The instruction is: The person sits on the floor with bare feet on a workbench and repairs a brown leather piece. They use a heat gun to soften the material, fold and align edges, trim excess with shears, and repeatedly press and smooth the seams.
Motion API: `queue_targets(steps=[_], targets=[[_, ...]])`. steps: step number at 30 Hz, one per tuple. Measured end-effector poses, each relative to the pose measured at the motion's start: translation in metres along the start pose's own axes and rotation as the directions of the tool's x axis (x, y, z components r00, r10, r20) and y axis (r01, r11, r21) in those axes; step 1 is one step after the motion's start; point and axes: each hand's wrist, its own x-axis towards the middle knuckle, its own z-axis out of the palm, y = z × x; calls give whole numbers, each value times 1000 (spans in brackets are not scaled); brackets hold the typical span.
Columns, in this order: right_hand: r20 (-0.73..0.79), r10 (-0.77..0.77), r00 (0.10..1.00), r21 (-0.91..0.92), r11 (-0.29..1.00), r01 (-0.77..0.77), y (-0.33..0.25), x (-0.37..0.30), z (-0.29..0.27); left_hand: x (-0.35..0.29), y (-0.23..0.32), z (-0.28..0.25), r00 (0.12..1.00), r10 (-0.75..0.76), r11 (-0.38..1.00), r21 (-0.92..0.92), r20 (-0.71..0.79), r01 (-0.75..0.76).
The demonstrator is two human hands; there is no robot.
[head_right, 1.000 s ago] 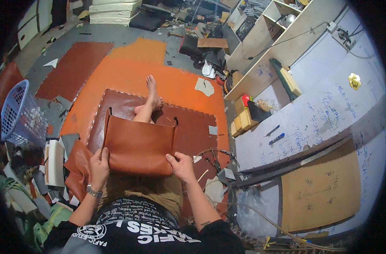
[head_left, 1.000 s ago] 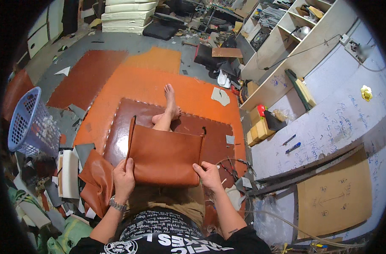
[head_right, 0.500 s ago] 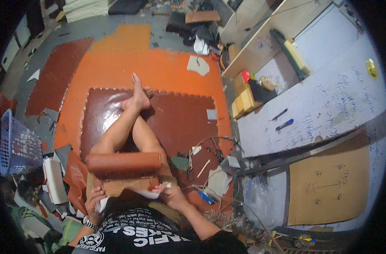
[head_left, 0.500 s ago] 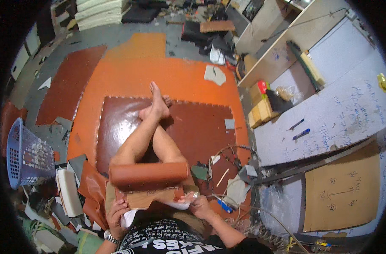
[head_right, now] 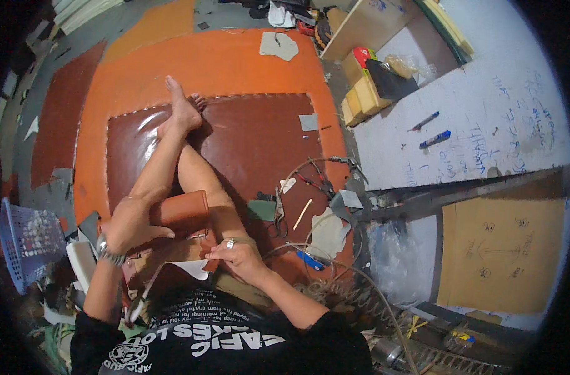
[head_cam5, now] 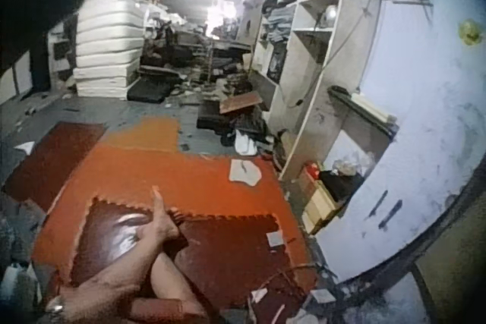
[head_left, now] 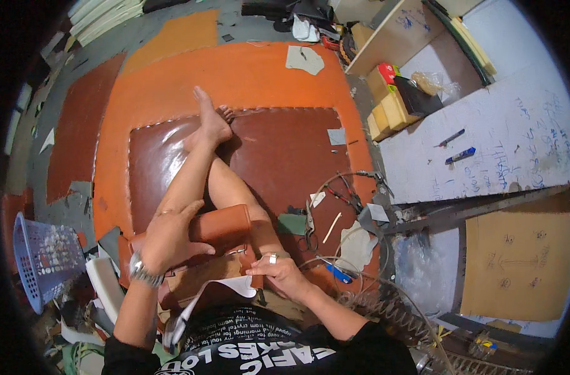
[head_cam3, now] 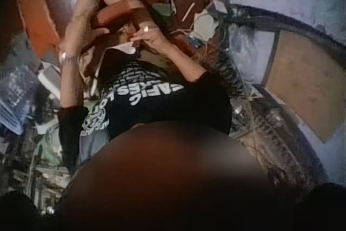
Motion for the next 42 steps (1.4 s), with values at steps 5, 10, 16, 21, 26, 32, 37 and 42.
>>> queue_targets(steps=[5, 10, 16, 21, 26, 32, 37, 42], targets=[[29, -64, 998, -262, 962, 69, -19, -15, -20, 3, 10, 10, 989, 91, 996, -29, 114, -88], [-47, 75, 996, -275, 958, -85, -29, -35, -39, -9, 22, 45, 967, 254, 963, -96, -1, -253], [-126, -44, 991, -253, 967, 11, -3, -4, -57, 4, 23, 51, 970, 234, 970, -73, 58, -230], [-119, -47, 992, -142, 989, 30, 27, 6, -55, 7, 22, 44, 981, 173, 979, -126, 88, -161], [-166, 27, 986, -16, 999, -30, 44, 5, -43, 13, 20, 49, 976, 203, 971, -144, 83, -190], [-252, 118, 961, 143, 986, -84, 52, 12, -41, 13, 24, 53, 973, 225, 967, -132, 60, -216], [-230, 0, 973, 81, 997, 20, 76, 25, -30, 13, 19, 54, 968, 244, 960, -155, 56, -233], [-197, 221, 955, 282, 946, -161, 87, 32, -21, 5, 58, 35, 984, 179, 983, -43, -22, -180]])
